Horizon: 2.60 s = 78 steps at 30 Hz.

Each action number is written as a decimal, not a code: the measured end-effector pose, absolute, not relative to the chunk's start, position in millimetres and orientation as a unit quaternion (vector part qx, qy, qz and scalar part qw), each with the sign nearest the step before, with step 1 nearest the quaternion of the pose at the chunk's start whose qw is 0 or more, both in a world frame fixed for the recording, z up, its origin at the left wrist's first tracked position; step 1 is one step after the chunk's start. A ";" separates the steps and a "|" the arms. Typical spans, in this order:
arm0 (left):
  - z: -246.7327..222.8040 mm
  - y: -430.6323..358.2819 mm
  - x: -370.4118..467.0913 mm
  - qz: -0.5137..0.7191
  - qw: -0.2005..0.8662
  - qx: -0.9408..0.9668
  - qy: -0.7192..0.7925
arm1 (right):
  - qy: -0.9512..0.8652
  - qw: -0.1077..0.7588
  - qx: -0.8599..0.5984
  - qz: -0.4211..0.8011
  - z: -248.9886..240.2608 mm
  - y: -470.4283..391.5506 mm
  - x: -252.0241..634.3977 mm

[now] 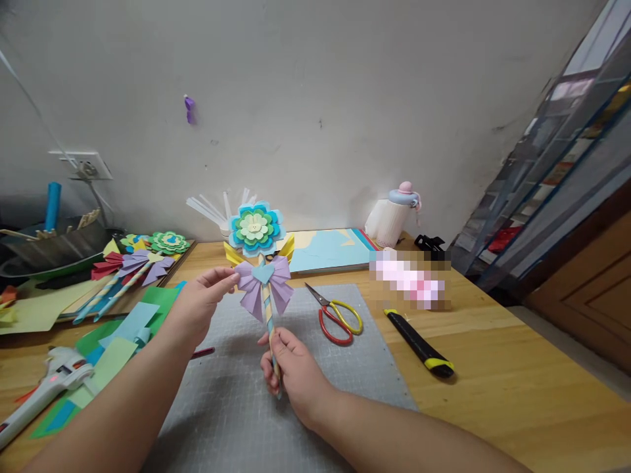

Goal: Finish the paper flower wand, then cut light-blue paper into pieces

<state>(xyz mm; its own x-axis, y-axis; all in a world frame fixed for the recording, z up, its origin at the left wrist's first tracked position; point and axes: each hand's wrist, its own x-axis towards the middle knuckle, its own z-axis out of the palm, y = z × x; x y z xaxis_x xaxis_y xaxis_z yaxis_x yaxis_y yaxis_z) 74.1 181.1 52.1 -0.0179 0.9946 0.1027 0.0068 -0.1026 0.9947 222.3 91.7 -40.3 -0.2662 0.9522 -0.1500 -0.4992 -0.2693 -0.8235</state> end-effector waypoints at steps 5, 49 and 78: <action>52.8 180.8 74.3 0.537 0.460 0.533 0.464 | -0.338 0.504 -0.338 0.719 -39.0 91.7 221.4; 91.2 165.9 45.4 0.402 0.239 0.712 0.523 | -0.414 0.476 -0.375 0.679 -35.5 84.9 222.2; 91.2 163.8 45.5 0.400 0.137 0.736 0.529 | -0.412 0.468 -0.362 0.693 -36.5 83.0 221.2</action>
